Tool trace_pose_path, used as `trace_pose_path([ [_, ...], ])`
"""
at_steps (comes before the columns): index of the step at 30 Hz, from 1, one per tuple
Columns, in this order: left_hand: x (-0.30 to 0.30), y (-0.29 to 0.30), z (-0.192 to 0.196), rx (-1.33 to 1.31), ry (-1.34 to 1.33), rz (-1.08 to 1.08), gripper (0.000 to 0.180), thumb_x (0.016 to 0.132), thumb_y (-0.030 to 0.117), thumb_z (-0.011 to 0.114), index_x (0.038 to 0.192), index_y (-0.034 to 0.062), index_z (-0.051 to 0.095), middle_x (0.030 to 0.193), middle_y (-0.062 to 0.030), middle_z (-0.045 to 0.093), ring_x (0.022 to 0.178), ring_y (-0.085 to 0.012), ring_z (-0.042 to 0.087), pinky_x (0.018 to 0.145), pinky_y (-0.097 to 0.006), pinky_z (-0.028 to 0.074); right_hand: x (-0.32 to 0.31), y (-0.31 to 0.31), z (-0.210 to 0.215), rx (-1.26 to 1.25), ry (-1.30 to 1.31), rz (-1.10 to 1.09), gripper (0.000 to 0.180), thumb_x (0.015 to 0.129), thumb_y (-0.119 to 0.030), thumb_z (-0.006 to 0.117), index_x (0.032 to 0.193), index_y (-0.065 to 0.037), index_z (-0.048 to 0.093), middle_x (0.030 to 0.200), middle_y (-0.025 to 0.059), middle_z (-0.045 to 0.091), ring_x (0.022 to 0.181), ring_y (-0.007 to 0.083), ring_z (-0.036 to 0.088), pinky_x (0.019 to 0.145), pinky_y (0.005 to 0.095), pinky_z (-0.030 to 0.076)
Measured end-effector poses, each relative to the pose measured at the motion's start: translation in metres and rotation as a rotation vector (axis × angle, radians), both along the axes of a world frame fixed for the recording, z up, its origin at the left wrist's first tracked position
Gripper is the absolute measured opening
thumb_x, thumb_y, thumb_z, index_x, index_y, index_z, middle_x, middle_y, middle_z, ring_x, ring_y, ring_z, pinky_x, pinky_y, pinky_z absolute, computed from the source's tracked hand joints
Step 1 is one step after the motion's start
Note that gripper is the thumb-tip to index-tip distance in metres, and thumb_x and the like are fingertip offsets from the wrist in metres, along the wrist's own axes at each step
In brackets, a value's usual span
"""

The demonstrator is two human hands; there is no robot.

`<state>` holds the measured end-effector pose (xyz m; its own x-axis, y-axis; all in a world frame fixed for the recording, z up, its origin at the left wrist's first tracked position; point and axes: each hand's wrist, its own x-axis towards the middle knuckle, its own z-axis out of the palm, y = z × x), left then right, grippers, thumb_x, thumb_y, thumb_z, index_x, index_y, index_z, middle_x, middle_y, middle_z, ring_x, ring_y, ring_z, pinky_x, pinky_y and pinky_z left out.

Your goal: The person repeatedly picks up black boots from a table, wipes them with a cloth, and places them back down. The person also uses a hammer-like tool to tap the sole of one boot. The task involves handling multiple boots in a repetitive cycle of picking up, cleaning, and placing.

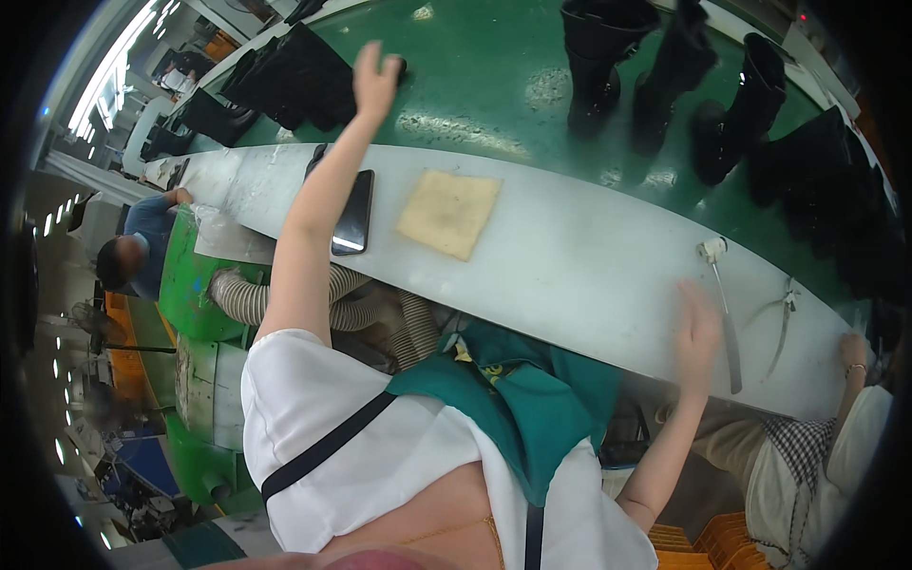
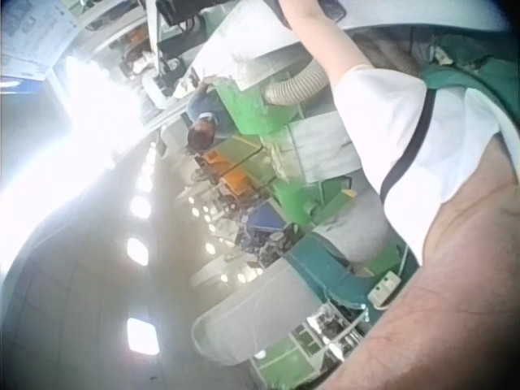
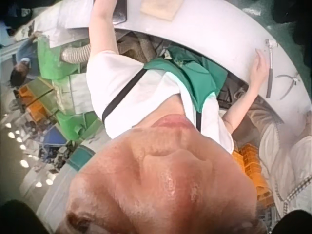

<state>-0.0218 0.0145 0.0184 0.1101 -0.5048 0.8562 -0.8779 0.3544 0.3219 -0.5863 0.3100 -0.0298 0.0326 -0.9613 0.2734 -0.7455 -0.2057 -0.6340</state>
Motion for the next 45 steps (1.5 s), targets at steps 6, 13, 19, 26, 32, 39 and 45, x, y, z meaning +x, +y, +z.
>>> trace_pose_path([
  [6, 0.148, 0.018, 0.039, -0.033, 0.63, 0.659, 0.098, 0.074, 0.034, 0.078, 0.146, -0.0017, 0.022, 0.144, -0.0259, 0.036, 0.131, -0.0397, 0.037, 0.11, -0.046, 0.03, -0.002, 0.003, -0.003, -0.026, 0.045, 0.032, 0.028, 0.092, -0.001, 0.045, 0.115, -0.001, 0.061, 0.12, 0.0148, 0.061, 0.115, 0.029, 0.056, 0.1, 0.0361, 0.041],
  [13, 0.13, -0.003, 0.048, 0.079, 0.384, 0.208, 0.048, 0.073, 0.042, 0.077, 0.102, 0.0037, 0.07, 0.099, -0.0125, 0.072, 0.094, -0.0293, 0.068, 0.085, -0.039, 0.05, 0.008, 0.011, 0.003, -0.072, -0.013, 0.061, 0.024, 0.094, -0.001, 0.046, 0.113, -0.001, 0.061, 0.118, 0.0144, 0.061, 0.111, 0.0284, 0.057, 0.098, 0.0343, 0.042],
  [19, 0.022, 0.011, 0.09, -0.073, 0.465, -0.23, 0.026, 0.083, 0.015, 0.067, 0.104, -0.001, 0.064, 0.096, -0.0101, 0.071, 0.088, -0.0202, 0.067, 0.078, -0.031, 0.049, 0.004, 0.013, 0.017, -0.035, 0.022, 0.045, 0.024, 0.093, -0.002, 0.047, 0.113, -0.001, 0.061, 0.117, 0.0136, 0.061, 0.109, 0.0271, 0.058, 0.095, 0.0321, 0.043],
  [26, -0.104, 0.115, 0.132, 0.01, 1.161, -0.699, 0.024, 0.084, 0.005, 0.059, 0.106, -0.0049, 0.06, 0.103, -0.015, 0.064, 0.092, -0.0262, 0.065, 0.081, -0.034, 0.054, 0.024, 0.002, 0.044, -0.081, -0.231, 0.125, 0.023, 0.094, -0.005, 0.048, 0.112, 0.0, 0.063, 0.113, 0.0115, 0.064, 0.109, 0.0239, 0.059, 0.096, 0.0313, 0.043],
  [32, -0.215, 0.186, 0.099, -0.207, 1.062, -0.823, 0.02, 0.082, 0.002, 0.056, 0.102, -0.0029, 0.059, 0.099, -0.013, 0.065, 0.086, -0.022, 0.064, 0.081, -0.032, 0.052, 0.114, -0.059, 0.083, -0.127, -0.697, 0.325, 0.042, 0.102, -0.028, 0.037, 0.135, -0.006, 0.05, 0.13, 0.0126, 0.057, 0.123, 0.0203, 0.05, 0.106, 0.0308, 0.033],
  [39, -0.341, 0.241, 0.025, -0.205, 0.33, -1.127, 0.043, 0.058, 0.015, 0.08, 0.093, 0.0049, 0.057, 0.078, -0.009, 0.056, 0.065, -0.0276, 0.057, 0.058, -0.035, 0.046, 0.074, -0.133, 0.022, -0.148, -0.808, 0.61, 0.045, 0.098, -0.04, 0.048, 0.107, 0.003, 0.061, 0.088, 0.008, 0.062, 0.087, 0.0197, 0.056, 0.081, 0.0298, 0.045],
  [45, -0.38, 0.304, 0.019, -0.11, -0.038, -1.459, 0.022, 0.078, 0.023, 0.07, 0.098, 0.0148, 0.066, 0.09, -0.001, 0.06, 0.078, -0.0214, 0.059, 0.065, -0.032, 0.047, 0.041, -0.108, 0.051, 0.01, -1.0, 1.434, 0.067, 0.104, -0.04, 0.005, 0.068, -0.014, 0.054, 0.061, -0.0021, 0.059, 0.058, 0.0144, 0.053, 0.071, 0.0304, 0.042],
])
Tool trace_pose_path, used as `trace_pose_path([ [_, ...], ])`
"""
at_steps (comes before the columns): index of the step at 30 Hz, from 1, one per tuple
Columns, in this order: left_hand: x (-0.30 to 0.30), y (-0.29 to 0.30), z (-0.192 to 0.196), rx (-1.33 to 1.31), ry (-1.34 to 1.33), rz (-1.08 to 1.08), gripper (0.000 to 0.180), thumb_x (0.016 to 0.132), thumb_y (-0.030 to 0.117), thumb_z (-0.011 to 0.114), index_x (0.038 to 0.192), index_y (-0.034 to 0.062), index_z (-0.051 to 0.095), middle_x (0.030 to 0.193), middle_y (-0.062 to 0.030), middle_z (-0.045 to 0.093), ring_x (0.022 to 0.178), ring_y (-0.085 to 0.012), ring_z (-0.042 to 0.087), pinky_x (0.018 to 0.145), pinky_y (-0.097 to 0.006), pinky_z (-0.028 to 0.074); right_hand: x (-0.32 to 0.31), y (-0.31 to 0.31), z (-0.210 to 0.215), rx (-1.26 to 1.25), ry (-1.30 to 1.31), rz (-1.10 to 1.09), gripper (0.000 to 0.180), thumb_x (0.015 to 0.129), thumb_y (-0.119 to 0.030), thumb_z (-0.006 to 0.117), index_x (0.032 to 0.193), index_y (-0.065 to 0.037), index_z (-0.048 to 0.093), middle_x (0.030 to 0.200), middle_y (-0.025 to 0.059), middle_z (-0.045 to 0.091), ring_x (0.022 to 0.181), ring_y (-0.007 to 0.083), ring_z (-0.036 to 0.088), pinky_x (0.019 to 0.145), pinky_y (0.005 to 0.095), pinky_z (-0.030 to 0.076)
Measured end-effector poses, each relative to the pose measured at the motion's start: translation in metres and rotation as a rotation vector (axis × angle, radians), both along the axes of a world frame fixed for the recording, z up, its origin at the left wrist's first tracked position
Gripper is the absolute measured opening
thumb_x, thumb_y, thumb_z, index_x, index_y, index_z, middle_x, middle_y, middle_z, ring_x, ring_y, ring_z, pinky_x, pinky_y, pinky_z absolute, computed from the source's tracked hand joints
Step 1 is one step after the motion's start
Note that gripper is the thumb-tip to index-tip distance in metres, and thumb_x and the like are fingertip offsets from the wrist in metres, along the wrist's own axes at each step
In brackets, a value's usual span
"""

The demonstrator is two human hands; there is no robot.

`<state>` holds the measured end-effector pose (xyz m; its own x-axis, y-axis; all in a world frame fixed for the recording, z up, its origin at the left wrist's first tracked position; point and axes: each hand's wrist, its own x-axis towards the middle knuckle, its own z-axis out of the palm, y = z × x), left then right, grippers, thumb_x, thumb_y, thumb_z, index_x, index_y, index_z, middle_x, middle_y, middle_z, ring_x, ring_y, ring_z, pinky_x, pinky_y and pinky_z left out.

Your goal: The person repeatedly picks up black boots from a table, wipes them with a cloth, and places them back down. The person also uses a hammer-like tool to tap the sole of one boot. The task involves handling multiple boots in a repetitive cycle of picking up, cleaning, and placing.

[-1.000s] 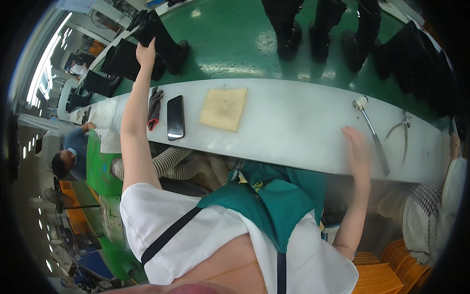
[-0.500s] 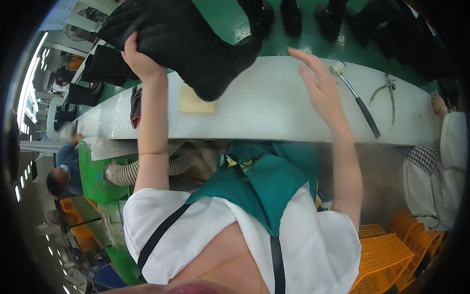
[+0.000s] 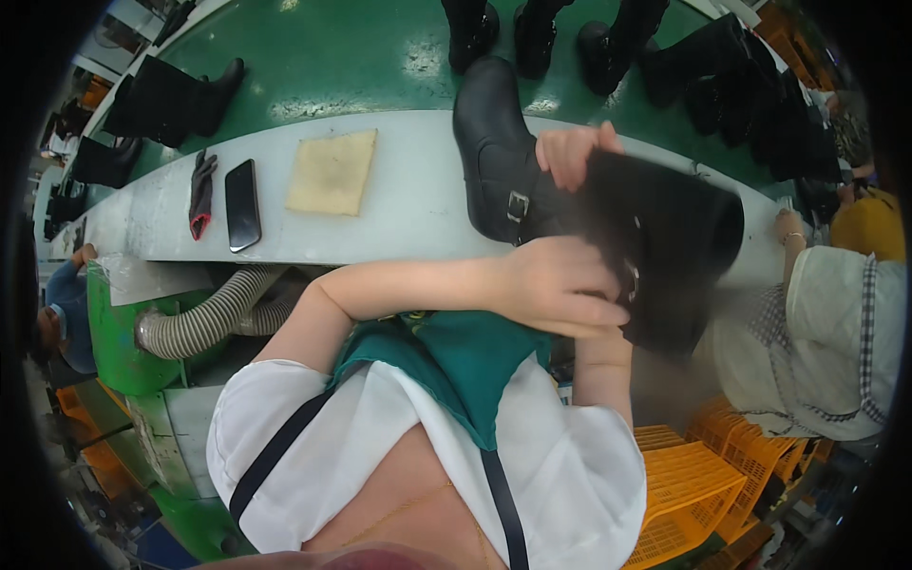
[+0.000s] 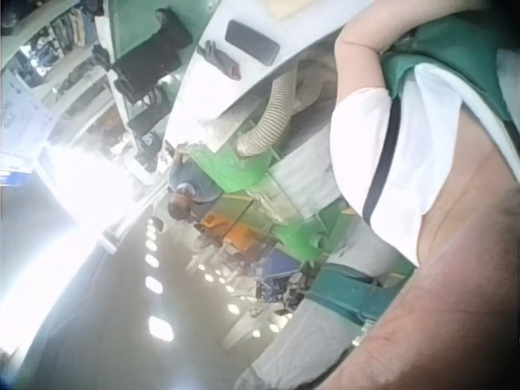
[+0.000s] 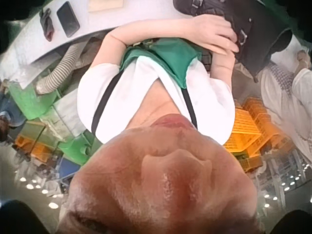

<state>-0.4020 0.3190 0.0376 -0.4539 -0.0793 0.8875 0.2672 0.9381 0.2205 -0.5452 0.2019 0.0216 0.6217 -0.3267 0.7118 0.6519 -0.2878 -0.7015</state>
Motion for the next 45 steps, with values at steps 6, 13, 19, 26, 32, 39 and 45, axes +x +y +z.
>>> trace_pose_path([
  [6, 0.073, -0.023, -0.019, 0.184, 0.143, 0.413, 0.035, 0.075, 0.011, 0.071, 0.109, 0.0114, 0.063, 0.1, -0.005, 0.062, 0.091, -0.0218, 0.059, 0.079, -0.033, 0.047, 0.004, 0.043, 0.009, -0.186, -0.066, -0.145, 0.06, 0.103, -0.039, 0.021, 0.065, -0.013, 0.059, 0.064, -0.0018, 0.063, 0.057, 0.0141, 0.058, 0.066, 0.029, 0.044],
  [13, 0.123, -0.085, 0.004, 0.986, 0.173, 0.362, 0.067, 0.078, 0.014, 0.074, 0.138, 0.0089, 0.044, 0.127, -0.0111, 0.053, 0.116, -0.0212, 0.051, 0.094, -0.037, 0.046, 0.041, 0.085, 0.028, -0.104, -0.097, -0.416, 0.05, 0.091, -0.028, 0.051, 0.045, -0.012, 0.04, 0.043, 0.0018, 0.042, 0.038, 0.0177, 0.038, 0.049, 0.0319, 0.035],
  [19, 0.125, -0.095, 0.025, 1.022, -0.031, 0.194, 0.07, 0.079, 0.01, 0.073, 0.14, 0.0049, 0.041, 0.131, -0.0102, 0.05, 0.12, -0.0183, 0.049, 0.1, -0.033, 0.042, 0.059, 0.099, 0.035, -0.205, -0.013, -0.438, 0.057, 0.099, -0.029, 0.031, 0.046, -0.011, 0.039, 0.042, 0.0007, 0.041, 0.035, 0.0173, 0.036, 0.047, 0.0311, 0.037],
  [26, 0.132, -0.093, 0.029, 1.081, -0.053, 0.135, 0.068, 0.078, 0.01, 0.074, 0.138, 0.0045, 0.044, 0.124, -0.0071, 0.055, 0.115, -0.0163, 0.052, 0.102, -0.031, 0.039, 0.061, 0.105, 0.036, -0.201, 0.091, -0.406, 0.051, 0.095, -0.029, 0.034, 0.048, -0.01, 0.038, 0.046, 0.0039, 0.041, 0.041, 0.0221, 0.038, 0.049, 0.0335, 0.032],
  [32, 0.13, -0.094, 0.024, 1.087, -0.057, 0.146, 0.068, 0.083, 0.021, 0.071, 0.143, 0.0085, 0.04, 0.129, -0.0081, 0.053, 0.119, -0.0177, 0.05, 0.101, -0.032, 0.04, 0.061, 0.095, 0.034, -0.258, 0.013, -0.371, 0.057, 0.099, -0.032, 0.03, 0.048, -0.011, 0.043, 0.043, -0.0002, 0.042, 0.037, 0.0178, 0.04, 0.048, 0.0316, 0.039],
  [39, 0.095, -0.057, -0.034, 1.506, -0.033, -0.238, 0.081, 0.096, 0.061, 0.033, 0.153, 0.0172, -0.005, 0.159, -0.0096, 0.009, 0.145, -0.0247, 0.017, 0.114, -0.047, 0.023, 0.011, 0.051, 0.002, 0.145, -0.344, -0.194, 0.052, 0.101, -0.036, 0.026, 0.064, -0.012, 0.053, 0.054, 0.0027, 0.053, 0.054, 0.0177, 0.048, 0.066, 0.0325, 0.037],
  [45, 0.09, -0.018, -0.037, 1.844, -0.048, -0.322, 0.068, 0.099, 0.059, 0.028, 0.143, 0.0079, 0.032, 0.134, -0.0106, 0.05, 0.116, -0.0235, 0.055, 0.091, -0.046, 0.05, 0.012, 0.007, 0.015, 0.367, -0.22, -0.027, 0.049, 0.102, -0.041, 0.025, 0.067, -0.013, 0.046, 0.056, 0.0023, 0.048, 0.052, 0.0172, 0.039, 0.063, 0.0323, 0.032],
])
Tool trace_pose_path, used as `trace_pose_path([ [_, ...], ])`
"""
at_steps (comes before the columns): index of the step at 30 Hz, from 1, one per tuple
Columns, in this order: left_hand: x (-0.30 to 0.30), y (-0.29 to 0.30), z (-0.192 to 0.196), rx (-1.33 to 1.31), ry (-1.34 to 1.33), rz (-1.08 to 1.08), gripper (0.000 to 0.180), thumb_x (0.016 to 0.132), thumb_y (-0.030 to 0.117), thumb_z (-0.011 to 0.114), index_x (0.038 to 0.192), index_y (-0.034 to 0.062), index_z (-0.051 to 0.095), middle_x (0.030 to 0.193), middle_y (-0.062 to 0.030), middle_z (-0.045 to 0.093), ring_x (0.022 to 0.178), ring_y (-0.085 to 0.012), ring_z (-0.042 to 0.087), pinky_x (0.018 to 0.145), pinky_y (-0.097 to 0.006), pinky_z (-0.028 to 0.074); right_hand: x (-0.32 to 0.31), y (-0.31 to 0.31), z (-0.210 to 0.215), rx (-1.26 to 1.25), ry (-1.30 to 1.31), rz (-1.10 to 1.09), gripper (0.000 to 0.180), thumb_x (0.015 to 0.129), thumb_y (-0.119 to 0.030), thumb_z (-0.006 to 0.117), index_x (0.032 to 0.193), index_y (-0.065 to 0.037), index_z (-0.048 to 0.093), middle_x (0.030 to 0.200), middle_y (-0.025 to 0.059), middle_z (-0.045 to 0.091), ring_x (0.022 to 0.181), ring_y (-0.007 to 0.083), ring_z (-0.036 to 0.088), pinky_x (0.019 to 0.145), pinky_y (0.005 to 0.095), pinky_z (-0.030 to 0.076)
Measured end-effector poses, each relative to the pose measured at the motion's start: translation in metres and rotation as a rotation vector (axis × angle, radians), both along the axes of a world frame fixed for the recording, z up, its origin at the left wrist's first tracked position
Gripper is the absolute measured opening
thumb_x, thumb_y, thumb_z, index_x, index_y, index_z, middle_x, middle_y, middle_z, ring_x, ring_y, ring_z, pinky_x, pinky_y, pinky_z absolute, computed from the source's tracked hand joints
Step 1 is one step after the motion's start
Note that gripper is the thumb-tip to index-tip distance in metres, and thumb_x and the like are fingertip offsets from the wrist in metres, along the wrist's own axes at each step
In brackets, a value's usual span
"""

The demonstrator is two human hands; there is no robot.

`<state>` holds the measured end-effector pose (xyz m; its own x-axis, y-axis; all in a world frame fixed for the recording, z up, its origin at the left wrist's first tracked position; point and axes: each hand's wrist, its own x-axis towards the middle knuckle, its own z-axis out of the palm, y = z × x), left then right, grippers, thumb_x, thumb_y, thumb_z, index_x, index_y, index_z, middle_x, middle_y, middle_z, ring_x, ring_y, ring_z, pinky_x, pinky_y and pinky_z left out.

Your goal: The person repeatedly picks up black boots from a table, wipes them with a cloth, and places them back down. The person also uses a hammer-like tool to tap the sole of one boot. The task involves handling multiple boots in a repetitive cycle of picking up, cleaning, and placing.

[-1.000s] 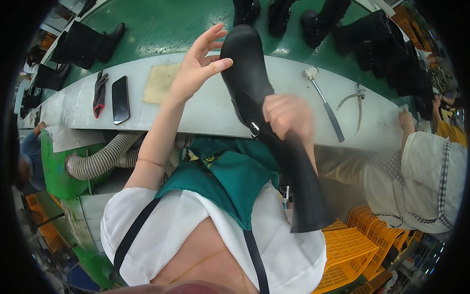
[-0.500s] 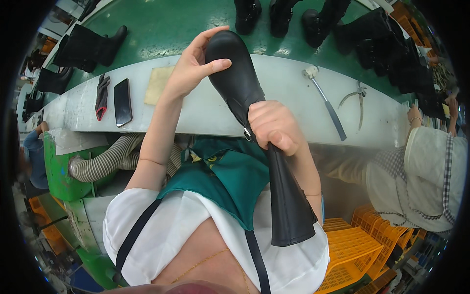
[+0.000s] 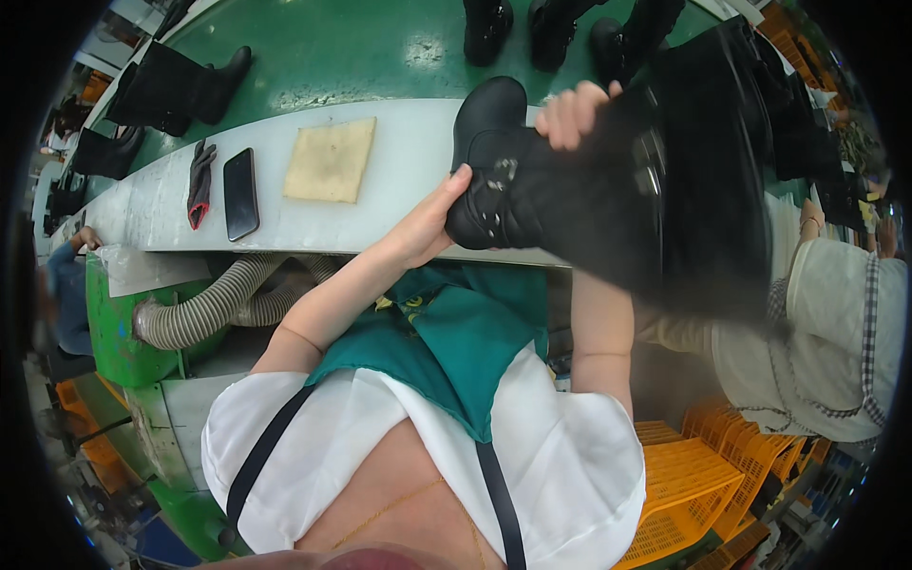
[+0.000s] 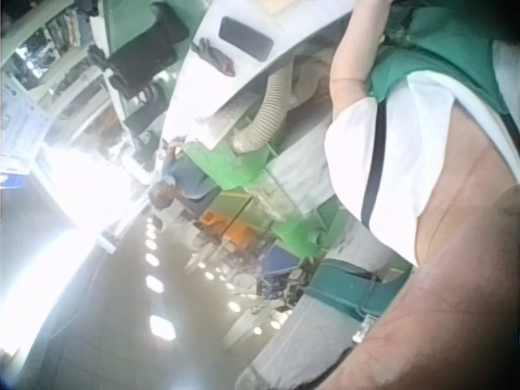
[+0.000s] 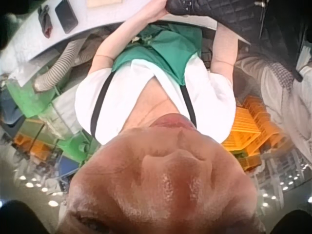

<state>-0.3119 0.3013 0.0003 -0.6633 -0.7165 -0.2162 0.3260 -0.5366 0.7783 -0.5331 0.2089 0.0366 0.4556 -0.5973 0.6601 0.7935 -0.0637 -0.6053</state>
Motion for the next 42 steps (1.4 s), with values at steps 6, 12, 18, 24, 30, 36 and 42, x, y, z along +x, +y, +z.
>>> trace_pose_path([
  [6, 0.012, -0.013, 0.014, 0.421, 0.366, 0.038, 0.066, 0.096, 0.061, 0.035, 0.137, 0.009, 0.043, 0.126, -0.0151, 0.054, 0.106, -0.0285, 0.059, 0.083, -0.043, 0.056, 0.048, 0.023, 0.055, 0.376, 0.422, -0.61, 0.06, 0.103, -0.045, 0.025, 0.147, -0.004, 0.031, 0.137, 0.015, 0.05, 0.128, 0.0245, 0.046, 0.11, 0.0389, 0.032],
  [12, 0.023, -0.028, 0.019, 0.616, 0.691, 0.054, 0.063, 0.097, 0.06, 0.034, 0.128, 0.0063, 0.048, 0.116, -0.0156, 0.056, 0.104, -0.0267, 0.059, 0.085, -0.04, 0.056, 0.047, 0.045, 0.033, 0.274, 0.646, -0.721, 0.067, 0.101, -0.054, 0.019, 0.151, -0.009, 0.022, 0.148, 0.0175, 0.036, 0.142, 0.0288, 0.026, 0.117, 0.044, 0.02],
  [18, 0.027, -0.03, 0.015, 0.519, 0.677, 0.046, 0.062, 0.098, 0.058, 0.033, 0.132, 0.0068, 0.046, 0.121, -0.0185, 0.054, 0.109, -0.0281, 0.057, 0.091, -0.043, 0.053, 0.051, 0.058, 0.01, 0.081, 0.723, -0.692, 0.066, 0.1, -0.045, 0.036, 0.152, -0.009, 0.019, 0.152, 0.0181, 0.029, 0.143, 0.0286, 0.025, 0.117, 0.0428, 0.018],
  [24, 0.03, -0.018, -0.012, -0.543, -0.409, 0.638, 0.051, 0.102, 0.039, 0.032, 0.139, 0.0055, 0.041, 0.137, -0.0161, 0.046, 0.12, -0.0324, 0.05, 0.104, -0.045, 0.039, 0.076, 0.074, -0.004, -0.136, 1.02, -0.829, 0.071, 0.094, -0.024, 0.058, 0.152, -0.009, 0.018, 0.155, 0.019, 0.022, 0.144, 0.031, 0.021, 0.115, 0.0405, 0.023],
  [30, 0.054, -0.015, -0.053, -1.063, -0.26, 0.748, 0.039, 0.098, 0.012, 0.047, 0.133, -0.0032, 0.045, 0.136, -0.0163, 0.047, 0.124, -0.0288, 0.047, 0.105, -0.037, 0.036, 0.091, 0.078, -0.016, -0.222, 1.111, -0.844, 0.065, 0.095, -0.024, 0.056, 0.15, -0.009, 0.024, 0.153, 0.0225, 0.024, 0.143, 0.034, 0.023, 0.113, 0.0401, 0.028],
  [36, 0.03, -0.018, -0.002, -0.986, -0.431, 1.037, 0.042, 0.092, 0.009, 0.059, 0.128, -0.0102, 0.047, 0.13, -0.0158, 0.052, 0.116, -0.0245, 0.052, 0.102, -0.034, 0.038, 0.086, 0.083, -0.004, -0.132, 1.142, -0.794, 0.067, 0.094, -0.02, 0.056, 0.151, -0.012, 0.022, 0.154, 0.0205, 0.023, 0.142, 0.0347, 0.025, 0.113, 0.0393, 0.028],
  [42, 0.058, -0.113, 0.08, -0.522, 0.089, 1.021, 0.043, 0.098, 0.026, 0.054, 0.123, -0.0081, 0.05, 0.118, -0.0161, 0.06, 0.1, -0.0253, 0.064, 0.086, -0.037, 0.054, 0.064, 0.092, -0.013, -0.111, 1.133, -0.779, 0.063, 0.097, -0.021, 0.05, 0.151, -0.008, 0.019, 0.153, 0.0225, 0.025, 0.14, 0.0374, 0.029, 0.112, 0.0394, 0.028],
])
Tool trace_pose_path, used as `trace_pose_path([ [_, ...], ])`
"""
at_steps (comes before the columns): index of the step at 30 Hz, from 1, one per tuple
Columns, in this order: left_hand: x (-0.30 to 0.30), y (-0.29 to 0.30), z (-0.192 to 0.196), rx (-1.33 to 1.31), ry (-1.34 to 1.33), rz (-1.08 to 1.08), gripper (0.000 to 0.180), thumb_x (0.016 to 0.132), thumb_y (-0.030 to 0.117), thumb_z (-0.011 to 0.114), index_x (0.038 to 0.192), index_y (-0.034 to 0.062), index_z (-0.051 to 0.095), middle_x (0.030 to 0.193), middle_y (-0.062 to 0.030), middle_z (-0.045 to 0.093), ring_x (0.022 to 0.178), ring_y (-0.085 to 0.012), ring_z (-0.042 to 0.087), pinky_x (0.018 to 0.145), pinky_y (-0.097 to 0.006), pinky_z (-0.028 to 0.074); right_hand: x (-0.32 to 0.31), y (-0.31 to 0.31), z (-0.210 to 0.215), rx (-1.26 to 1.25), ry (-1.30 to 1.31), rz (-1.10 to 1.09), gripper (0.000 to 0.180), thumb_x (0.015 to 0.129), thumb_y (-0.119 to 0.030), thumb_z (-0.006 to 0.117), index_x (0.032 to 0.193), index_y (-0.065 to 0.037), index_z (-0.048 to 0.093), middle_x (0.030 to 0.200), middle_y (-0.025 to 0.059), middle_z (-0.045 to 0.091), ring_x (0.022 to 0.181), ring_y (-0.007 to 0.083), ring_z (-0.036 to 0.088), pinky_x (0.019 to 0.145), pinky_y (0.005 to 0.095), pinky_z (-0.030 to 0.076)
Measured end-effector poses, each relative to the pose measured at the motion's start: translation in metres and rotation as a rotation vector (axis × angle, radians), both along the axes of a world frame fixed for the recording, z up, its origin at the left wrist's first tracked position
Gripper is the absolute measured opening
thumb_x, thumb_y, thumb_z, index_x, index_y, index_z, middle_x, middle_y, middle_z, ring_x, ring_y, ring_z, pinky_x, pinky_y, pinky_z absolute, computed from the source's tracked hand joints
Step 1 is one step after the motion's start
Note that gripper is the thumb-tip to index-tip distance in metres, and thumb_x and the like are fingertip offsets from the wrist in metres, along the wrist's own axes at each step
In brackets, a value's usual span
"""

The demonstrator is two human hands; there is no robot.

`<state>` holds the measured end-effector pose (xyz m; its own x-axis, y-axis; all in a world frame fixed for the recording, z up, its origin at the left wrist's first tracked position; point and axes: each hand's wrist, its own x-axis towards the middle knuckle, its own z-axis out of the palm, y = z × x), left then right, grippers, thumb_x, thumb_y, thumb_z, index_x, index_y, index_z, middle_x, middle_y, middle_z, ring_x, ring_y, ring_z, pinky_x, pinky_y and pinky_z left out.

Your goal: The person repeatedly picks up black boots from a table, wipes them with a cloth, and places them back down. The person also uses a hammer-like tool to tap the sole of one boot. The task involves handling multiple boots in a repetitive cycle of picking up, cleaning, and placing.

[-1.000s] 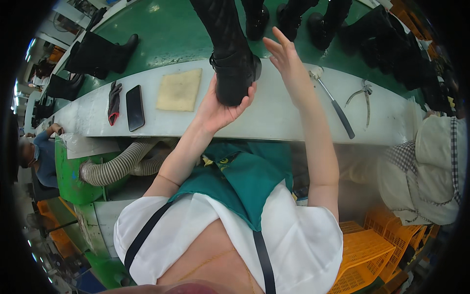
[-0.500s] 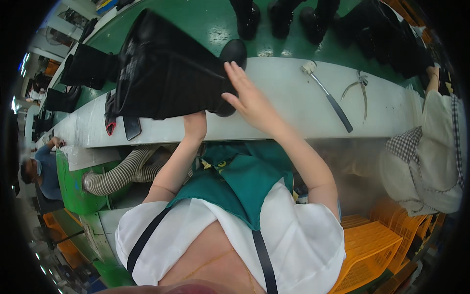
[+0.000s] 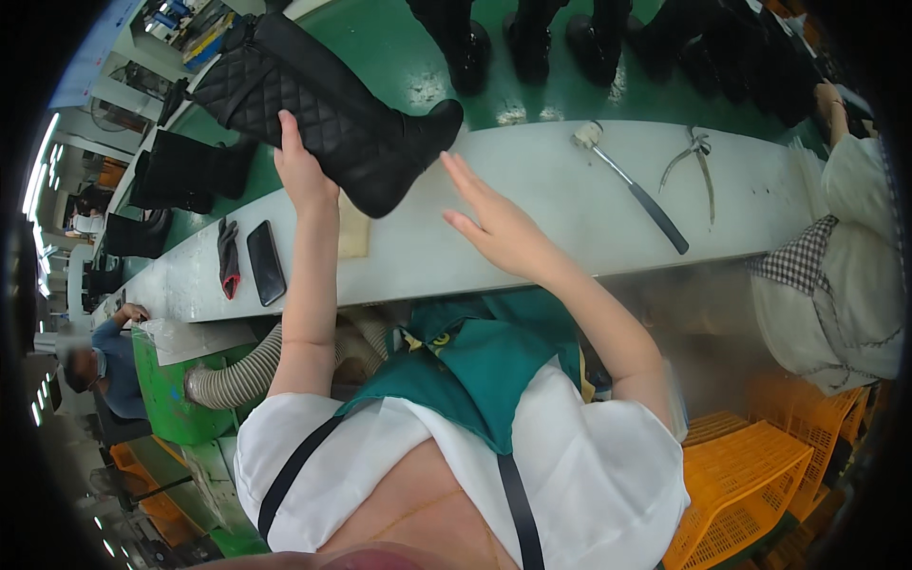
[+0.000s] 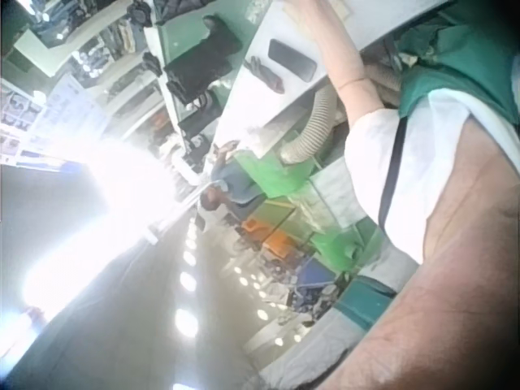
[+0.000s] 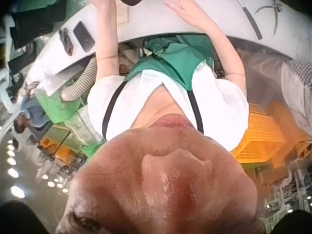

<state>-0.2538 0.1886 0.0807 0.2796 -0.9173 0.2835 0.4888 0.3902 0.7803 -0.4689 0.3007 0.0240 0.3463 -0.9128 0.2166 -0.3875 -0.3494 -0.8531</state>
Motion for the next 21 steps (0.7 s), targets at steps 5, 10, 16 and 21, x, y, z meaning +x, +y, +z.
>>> trace_pose_path([
  [5, -0.013, -0.101, -0.018, -0.202, -0.198, 0.318, 0.041, 0.096, 0.031, 0.059, 0.096, -0.0093, 0.061, 0.091, -0.0091, 0.067, 0.075, -0.0136, 0.061, 0.068, -0.029, 0.05, -0.021, 0.001, -0.007, 0.082, -0.091, -0.073, 0.061, 0.097, -0.018, 0.047, 0.15, -0.006, 0.02, 0.152, 0.0216, 0.028, 0.141, 0.0349, 0.029, 0.114, 0.0379, 0.025],
  [10, -0.004, -0.176, -0.079, -0.051, -0.774, 0.338, 0.048, 0.094, 0.038, 0.059, 0.096, -0.0096, 0.063, 0.089, -0.019, 0.069, 0.084, -0.0229, 0.063, 0.077, -0.037, 0.047, -0.023, 0.001, 0.001, 0.116, -0.081, -0.1, 0.059, 0.098, -0.017, 0.045, 0.151, -0.006, 0.021, 0.152, 0.0193, 0.03, 0.142, 0.0314, 0.028, 0.114, 0.037, 0.023],
  [16, 0.051, -0.161, -0.077, -0.046, -0.957, -0.086, 0.063, 0.089, 0.04, 0.066, 0.131, -0.004, 0.048, 0.135, -0.0208, 0.052, 0.125, -0.0292, 0.05, 0.1, -0.039, 0.042, -0.05, 0.005, -0.023, 0.175, -0.126, -0.183, 0.057, 0.098, -0.014, 0.04, 0.151, -0.004, 0.021, 0.156, 0.015, 0.023, 0.144, 0.0268, 0.024, 0.116, 0.0381, 0.019],
  [21, 0.218, -0.15, -0.01, -0.173, -1.251, 0.762, 0.068, 0.082, 0.029, 0.07, 0.134, -0.0057, 0.043, 0.142, -0.0247, 0.039, 0.134, -0.0362, 0.036, 0.11, -0.041, 0.03, -0.074, 0.011, -0.038, 0.125, -0.062, -0.279, 0.054, 0.1, -0.016, 0.037, 0.151, -0.005, 0.023, 0.155, 0.015, 0.025, 0.143, 0.0274, 0.025, 0.116, 0.0378, 0.02],
])
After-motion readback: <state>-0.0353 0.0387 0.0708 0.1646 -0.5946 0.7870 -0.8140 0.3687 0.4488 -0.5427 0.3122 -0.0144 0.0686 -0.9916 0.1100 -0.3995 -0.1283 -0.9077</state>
